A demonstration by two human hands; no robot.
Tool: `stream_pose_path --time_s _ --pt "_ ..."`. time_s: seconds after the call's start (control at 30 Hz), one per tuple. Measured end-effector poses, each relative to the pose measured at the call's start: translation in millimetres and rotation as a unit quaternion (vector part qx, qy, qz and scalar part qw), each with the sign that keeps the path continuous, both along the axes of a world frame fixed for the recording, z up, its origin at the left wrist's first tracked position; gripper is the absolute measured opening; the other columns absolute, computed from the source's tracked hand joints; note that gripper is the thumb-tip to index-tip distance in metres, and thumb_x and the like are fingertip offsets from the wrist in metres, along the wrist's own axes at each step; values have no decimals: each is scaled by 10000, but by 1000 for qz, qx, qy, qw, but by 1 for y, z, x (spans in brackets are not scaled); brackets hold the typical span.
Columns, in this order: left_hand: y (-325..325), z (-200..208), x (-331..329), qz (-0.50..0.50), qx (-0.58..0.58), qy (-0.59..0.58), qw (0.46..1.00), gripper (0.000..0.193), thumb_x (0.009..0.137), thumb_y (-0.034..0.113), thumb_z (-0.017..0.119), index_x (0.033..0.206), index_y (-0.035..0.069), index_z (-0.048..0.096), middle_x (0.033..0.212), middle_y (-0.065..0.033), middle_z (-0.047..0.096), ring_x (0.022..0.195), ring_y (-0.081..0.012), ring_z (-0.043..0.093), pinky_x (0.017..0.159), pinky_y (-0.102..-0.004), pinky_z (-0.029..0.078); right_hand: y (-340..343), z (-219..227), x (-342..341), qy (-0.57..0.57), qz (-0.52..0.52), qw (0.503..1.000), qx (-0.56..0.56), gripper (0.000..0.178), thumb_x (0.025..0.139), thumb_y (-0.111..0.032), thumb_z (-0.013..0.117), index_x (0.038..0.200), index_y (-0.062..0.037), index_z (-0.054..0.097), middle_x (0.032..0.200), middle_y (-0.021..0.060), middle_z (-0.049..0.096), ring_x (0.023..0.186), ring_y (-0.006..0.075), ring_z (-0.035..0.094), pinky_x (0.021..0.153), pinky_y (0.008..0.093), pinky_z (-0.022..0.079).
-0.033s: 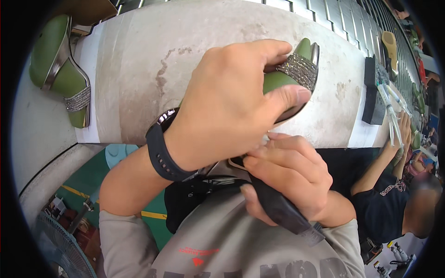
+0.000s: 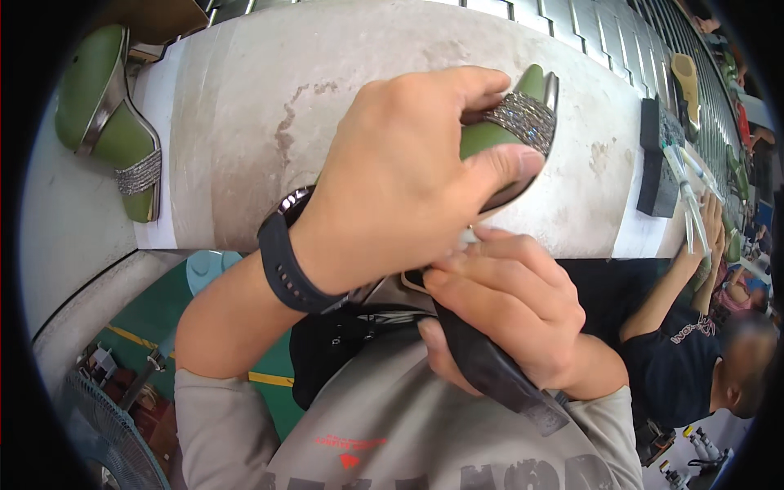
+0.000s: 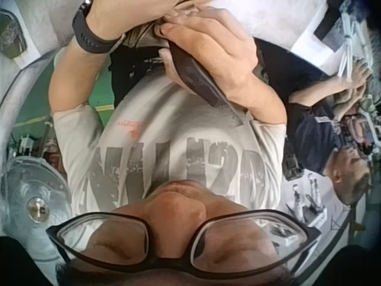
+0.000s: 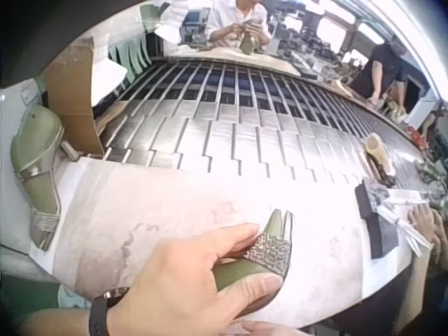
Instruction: The person hammers the edges of a green high-heeled shoe, applies a substance from a syringe to the sole area, and then presses a tan sole piece onto the bottom of the shoe by hand.
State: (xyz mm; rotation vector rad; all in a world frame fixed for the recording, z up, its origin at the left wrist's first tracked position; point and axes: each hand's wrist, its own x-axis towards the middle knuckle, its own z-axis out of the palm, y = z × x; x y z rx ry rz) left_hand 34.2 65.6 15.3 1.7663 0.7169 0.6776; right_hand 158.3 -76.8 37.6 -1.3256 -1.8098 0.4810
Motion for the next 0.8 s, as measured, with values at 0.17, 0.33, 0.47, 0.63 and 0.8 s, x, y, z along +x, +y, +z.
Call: stream_pose_path --time_s 0.17,0.33,0.47,0.63,0.8 --pt "4 -1 -11 -1 0 39 999 526 949 203 794 1357 -95 647 1253 -224 750 1167 -248 726 1020 -364 560 -8 -12 -2 0 -41 998 42 340 714 -14 841 1036 35 745 1014 180 769 893 328 745 826 407 619" --pt "0 -8 -64 -110 195 87 971 944 850 403 866 1561 -54 446 1502 -263 568 1361 -373 594 1139 -427 455 -30 -27 10 19 -104 993 42 423 762 26 835 1160 60 697 1136 242 755 1032 391 754 907 429 615" --pt "-11 -9 -72 -109 220 124 961 1158 665 340 933 1611 -36 379 1581 -272 470 1426 -455 494 1184 -479 404 -28 -24 6 11 -81 996 42 440 754 17 848 1163 66 694 1142 244 752 1034 403 750 904 438 620" --pt "-11 -9 -70 -104 210 122 964 1135 624 272 910 1592 -38 406 1548 -262 494 1349 -449 540 1126 -483 437 -22 -11 -1 -82 -77 993 40 412 736 -32 873 1103 72 717 1126 244 751 997 401 754 860 428 651" --pt "-8 -4 -64 -109 184 116 970 1089 614 202 894 1570 -41 435 1498 -242 520 1282 -425 570 1078 -484 455 -4 7 3 -171 -46 984 34 347 732 -76 859 1035 57 752 1058 226 764 933 334 760 816 378 665"
